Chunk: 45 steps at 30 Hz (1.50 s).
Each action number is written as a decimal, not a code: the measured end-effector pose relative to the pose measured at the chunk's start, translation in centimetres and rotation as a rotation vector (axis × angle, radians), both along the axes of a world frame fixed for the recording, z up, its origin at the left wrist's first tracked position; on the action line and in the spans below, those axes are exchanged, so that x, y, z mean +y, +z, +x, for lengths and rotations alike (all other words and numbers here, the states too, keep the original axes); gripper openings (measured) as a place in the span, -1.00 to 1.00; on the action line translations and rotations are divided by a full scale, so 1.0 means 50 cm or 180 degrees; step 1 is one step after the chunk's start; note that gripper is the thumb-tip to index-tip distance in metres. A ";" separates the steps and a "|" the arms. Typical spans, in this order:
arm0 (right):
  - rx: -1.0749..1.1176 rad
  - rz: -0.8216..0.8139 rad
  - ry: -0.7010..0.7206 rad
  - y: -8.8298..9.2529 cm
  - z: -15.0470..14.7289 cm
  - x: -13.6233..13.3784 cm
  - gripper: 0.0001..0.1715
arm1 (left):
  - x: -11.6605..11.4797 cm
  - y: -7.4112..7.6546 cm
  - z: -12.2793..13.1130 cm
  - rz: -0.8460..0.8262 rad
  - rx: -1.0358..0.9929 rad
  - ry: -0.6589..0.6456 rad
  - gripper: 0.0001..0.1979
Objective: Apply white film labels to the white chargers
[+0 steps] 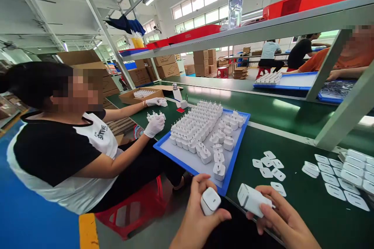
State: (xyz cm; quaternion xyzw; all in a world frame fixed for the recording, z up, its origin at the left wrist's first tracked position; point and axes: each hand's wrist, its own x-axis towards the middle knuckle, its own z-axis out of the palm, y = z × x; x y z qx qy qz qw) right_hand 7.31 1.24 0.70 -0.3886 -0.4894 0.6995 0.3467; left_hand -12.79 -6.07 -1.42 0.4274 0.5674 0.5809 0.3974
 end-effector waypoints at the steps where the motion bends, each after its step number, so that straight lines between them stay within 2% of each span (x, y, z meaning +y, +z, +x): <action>1: -0.0166 0.0084 0.0071 0.006 -0.005 0.011 -0.45 | -0.003 0.015 -0.034 -0.0107 0.0330 0.0234 -0.33; 3: -0.0464 0.0441 0.0228 0.023 -0.025 0.035 -0.49 | -0.008 0.048 -0.104 -0.0340 0.1047 0.0418 -0.50; 6: -0.0901 0.1317 0.0586 0.062 -0.086 0.068 -0.58 | 0.000 0.098 -0.201 -0.0687 0.1907 0.0278 -0.72; 8: -0.1358 0.1954 0.0903 0.090 -0.145 0.084 -0.65 | 0.019 0.126 -0.256 -0.0776 0.2674 0.0376 -0.74; 10: -0.1846 0.2587 0.1147 0.112 -0.211 0.096 -0.69 | 0.049 0.145 -0.307 -0.0839 0.3284 0.0655 -0.73; 13: -0.2287 0.3124 0.1285 0.130 -0.302 0.105 -0.70 | 0.102 0.151 -0.378 -0.0947 0.3554 0.0939 -0.73; 18: -0.2693 0.3407 0.1508 0.131 -0.386 0.102 -0.74 | 0.179 0.119 -0.467 -0.0893 0.3710 0.0689 -0.73; 21: -0.2983 0.3488 0.1556 0.125 -0.400 0.099 -0.75 | 0.205 0.104 -0.493 -0.0674 0.3695 0.0501 -0.69; 25: -0.3256 0.3478 0.1559 0.117 -0.405 0.104 -0.76 | 0.218 0.098 -0.508 -0.0364 0.3566 0.0293 -0.67; 29: -0.3334 0.3473 0.1522 0.119 -0.435 0.108 -0.76 | 0.222 0.087 -0.510 -0.0104 0.3320 0.0268 -0.41; 32: -0.3273 0.3500 0.1502 0.128 -0.492 0.106 -0.71 | 0.219 0.076 -0.514 0.0007 0.3090 0.0421 -0.33; 39: -0.3093 0.3441 0.1417 0.132 -0.634 0.097 -0.62 | 0.150 0.072 -0.539 0.0117 0.2481 0.1329 -0.40; 42: -0.3013 0.3454 0.1361 0.131 -0.652 0.094 -0.62 | 0.136 0.055 -0.529 0.0082 0.2240 0.1352 -0.45; 45: -0.3025 0.3500 0.1302 0.145 -0.628 0.094 -0.61 | 0.154 0.034 -0.511 0.0004 0.2104 0.1194 -0.57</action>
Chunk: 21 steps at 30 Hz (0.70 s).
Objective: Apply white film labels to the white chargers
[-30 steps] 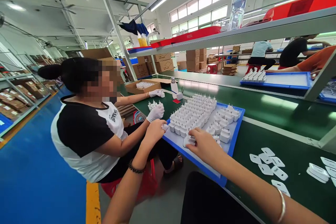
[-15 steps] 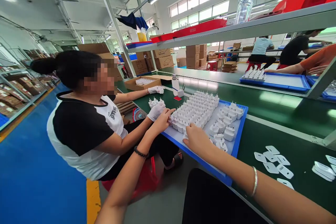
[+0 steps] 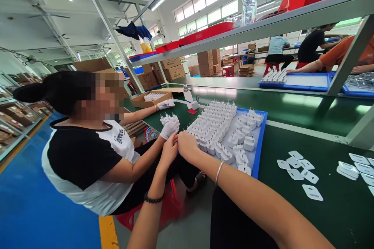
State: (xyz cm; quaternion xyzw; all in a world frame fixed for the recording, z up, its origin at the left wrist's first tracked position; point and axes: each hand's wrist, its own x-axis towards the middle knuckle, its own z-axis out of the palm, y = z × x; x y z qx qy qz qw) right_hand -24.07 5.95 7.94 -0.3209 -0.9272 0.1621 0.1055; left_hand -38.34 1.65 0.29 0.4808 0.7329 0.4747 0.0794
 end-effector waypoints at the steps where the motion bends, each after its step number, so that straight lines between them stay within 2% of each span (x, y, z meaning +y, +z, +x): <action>1: -0.0030 0.0027 -0.0016 0.007 0.018 0.002 -0.62 | 0.011 -0.005 0.005 -0.0032 -0.0024 -0.0029 -0.61; 6: -0.0408 0.0222 -0.0320 0.030 0.155 0.039 -0.65 | 0.052 -0.015 0.017 -0.0177 0.0003 -0.0063 -0.66; 10: -0.0802 0.0166 -0.0431 0.008 0.232 0.080 -0.65 | 0.057 -0.015 0.023 -0.0267 0.0131 0.0152 -0.67; 16: -0.1000 -0.0012 -0.0351 -0.026 0.231 0.092 -0.65 | 0.045 0.007 0.030 -0.0311 0.0359 0.0247 -0.71; 21: -0.1022 -0.0062 -0.0299 -0.024 0.215 0.088 -0.65 | -0.003 0.016 0.102 -0.0045 0.0848 0.0398 -0.65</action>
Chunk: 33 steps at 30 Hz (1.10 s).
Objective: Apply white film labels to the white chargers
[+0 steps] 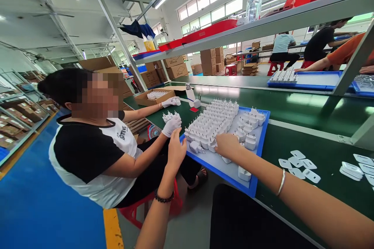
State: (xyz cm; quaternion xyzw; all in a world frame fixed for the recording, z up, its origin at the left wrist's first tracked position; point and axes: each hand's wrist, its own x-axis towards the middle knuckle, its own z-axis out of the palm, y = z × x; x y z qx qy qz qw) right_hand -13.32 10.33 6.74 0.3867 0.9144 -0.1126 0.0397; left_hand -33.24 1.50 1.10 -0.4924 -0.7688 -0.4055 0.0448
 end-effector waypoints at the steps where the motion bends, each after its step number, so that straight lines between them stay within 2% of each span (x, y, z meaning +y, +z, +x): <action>1: -0.0016 -0.0016 0.0014 0.001 0.000 0.000 -0.65 | -0.010 -0.002 0.021 -0.0014 0.0107 -0.0053 -0.66; 5: -0.0131 -0.0091 0.0114 0.006 0.012 -0.001 -0.65 | -0.027 -0.010 0.092 -0.0355 0.0375 -0.0378 -0.74; 8: -0.0236 -0.0155 0.0234 0.009 0.025 -0.004 -0.64 | -0.022 -0.008 0.115 -0.0546 0.0493 -0.0278 -0.74; 13: -0.0151 -0.0188 0.0482 0.008 0.052 -0.015 -0.63 | -0.017 0.005 0.108 -0.0724 0.0612 0.0099 -0.73; 18: 0.0081 -0.0188 0.0687 0.016 0.070 -0.043 -0.66 | -0.034 0.012 0.074 -0.0722 0.0591 0.0738 -0.70; 22: 0.0234 -0.0225 0.0701 0.028 0.046 -0.060 -0.69 | -0.051 -0.004 0.083 -0.0591 0.0665 0.0892 -0.64; 28: 0.0602 -0.0326 0.0680 0.020 -0.004 -0.064 -0.63 | -0.072 -0.044 0.130 -0.0160 0.0746 0.0732 -0.65; 31: 0.0810 -0.0334 0.0579 0.015 0.009 -0.066 -0.55 | -0.094 -0.054 0.168 0.0169 0.0773 0.0571 -0.71; 33: 0.0970 -0.0304 0.0459 0.020 0.036 -0.062 -0.44 | -0.114 -0.061 0.215 0.0532 0.0783 0.0250 -0.75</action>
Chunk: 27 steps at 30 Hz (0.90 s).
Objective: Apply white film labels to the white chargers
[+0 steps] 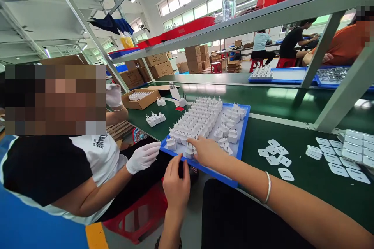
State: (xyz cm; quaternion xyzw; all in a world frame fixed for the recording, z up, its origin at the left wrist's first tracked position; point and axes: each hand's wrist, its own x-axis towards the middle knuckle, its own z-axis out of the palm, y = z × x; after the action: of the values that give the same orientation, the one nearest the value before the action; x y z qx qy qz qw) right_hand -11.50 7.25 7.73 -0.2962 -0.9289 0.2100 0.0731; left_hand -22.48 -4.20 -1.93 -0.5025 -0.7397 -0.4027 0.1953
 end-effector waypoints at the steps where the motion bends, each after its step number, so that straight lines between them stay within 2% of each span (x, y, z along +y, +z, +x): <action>1: 0.0082 0.0006 -0.0084 0.004 0.019 0.006 -0.41 | -0.010 -0.005 0.030 0.0196 0.0015 -0.0300 -0.76; 4: 0.0307 0.0038 -0.0425 0.015 0.088 0.043 -0.48 | -0.034 -0.026 0.115 0.0482 -0.0101 -0.1159 -0.74; 6: 0.0393 0.0053 -0.0747 0.013 0.135 0.080 -0.53 | -0.038 -0.034 0.136 0.0457 -0.0238 -0.1488 -0.78; 7: 0.0405 0.0046 -0.0922 0.007 0.157 0.101 -0.53 | -0.036 -0.034 0.129 0.0443 -0.0305 -0.1613 -0.79; 9: 0.0386 -0.0006 -0.1242 -0.013 0.193 0.141 -0.51 | -0.025 -0.021 0.080 0.0404 -0.0458 -0.1878 -0.77; 12: 0.0362 -0.0167 -0.1517 -0.051 0.226 0.195 -0.56 | 0.007 0.019 -0.039 0.0154 -0.0717 -0.2572 -0.73; 15: 0.0455 -0.0297 -0.1755 -0.073 0.237 0.254 -0.66 | 0.045 0.060 -0.145 0.0168 -0.0744 -0.2794 -0.75; 18: 0.0621 -0.0341 -0.2072 -0.072 0.231 0.322 -0.63 | 0.075 0.086 -0.228 0.0115 -0.0695 -0.2953 -0.76; 22: 0.0697 -0.0490 -0.2254 -0.059 0.192 0.405 -0.58 | 0.095 0.094 -0.338 -0.0099 -0.0622 -0.3093 -0.81; 27: 0.0469 -0.0960 -0.2135 -0.057 0.114 0.474 -0.60 | 0.102 0.069 -0.457 -0.0010 -0.0768 -0.2687 -0.80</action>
State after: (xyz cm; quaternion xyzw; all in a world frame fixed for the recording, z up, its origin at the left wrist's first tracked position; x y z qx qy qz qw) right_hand -5.78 30.93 4.87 -0.5756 -0.7311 0.3296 0.1601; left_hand -45.33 0.91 1.50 -0.7104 -0.4876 -0.5019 -0.0749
